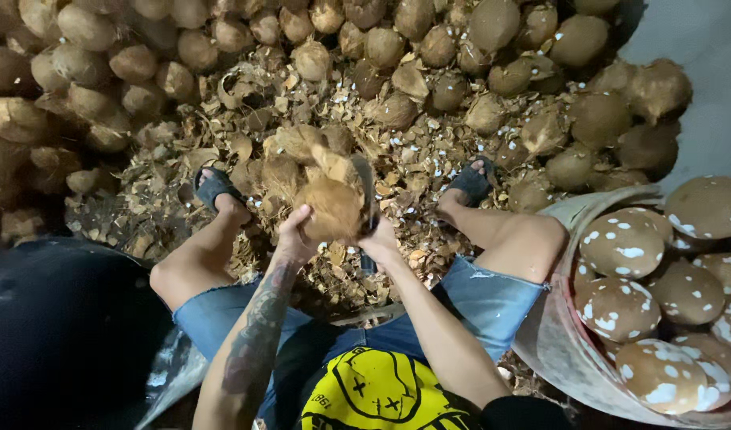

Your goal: The person sits on the ground surrounded by coconuts and uses a large knife to peel the husks off individual coconuts. They hold the coconut in one hand and strike it with the knife to remove the outer layer, then place the peeled coconut into a nearby container.

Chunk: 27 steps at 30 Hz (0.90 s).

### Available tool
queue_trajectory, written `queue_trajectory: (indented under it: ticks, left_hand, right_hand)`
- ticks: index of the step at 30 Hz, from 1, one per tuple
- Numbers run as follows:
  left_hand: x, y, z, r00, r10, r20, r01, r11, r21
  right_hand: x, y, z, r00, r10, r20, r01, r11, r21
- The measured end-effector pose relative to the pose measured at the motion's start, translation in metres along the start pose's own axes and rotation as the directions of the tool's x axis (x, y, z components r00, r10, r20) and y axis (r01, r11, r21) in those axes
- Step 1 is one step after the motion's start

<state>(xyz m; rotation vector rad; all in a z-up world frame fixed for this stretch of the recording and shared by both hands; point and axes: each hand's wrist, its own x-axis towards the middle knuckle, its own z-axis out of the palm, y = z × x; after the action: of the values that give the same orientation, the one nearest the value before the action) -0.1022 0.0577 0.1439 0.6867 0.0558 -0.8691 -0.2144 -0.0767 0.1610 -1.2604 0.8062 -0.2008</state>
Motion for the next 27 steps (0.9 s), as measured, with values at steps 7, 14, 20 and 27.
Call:
queue_trajectory:
  ticks: [7,14,20,27]
  left_hand:
    - [-0.004,0.017,-0.027,0.966,-0.255,-0.044,0.257,0.927,0.271]
    - [-0.019,0.007,-0.030,0.925,-0.326,-0.195,0.364,0.908,0.206]
    - [-0.029,0.000,-0.033,0.989,0.058,0.135,-0.092,0.961,0.262]
    - [-0.030,0.059,0.012,0.901,-0.026,0.434,-0.298,0.691,0.659]
  right_hand:
    - [-0.030,-0.018,-0.007,0.993,0.113,-0.047,-0.108,0.990,0.086]
    - [-0.004,0.003,-0.041,0.990,-0.109,0.088,0.140,0.790,-0.596]
    - [-0.031,-0.044,-0.025,0.940,-0.296,0.167,0.260,0.943,0.205]
    - [-0.022,-0.029,-0.008,0.998,0.015,0.065,-0.034,0.949,0.314]
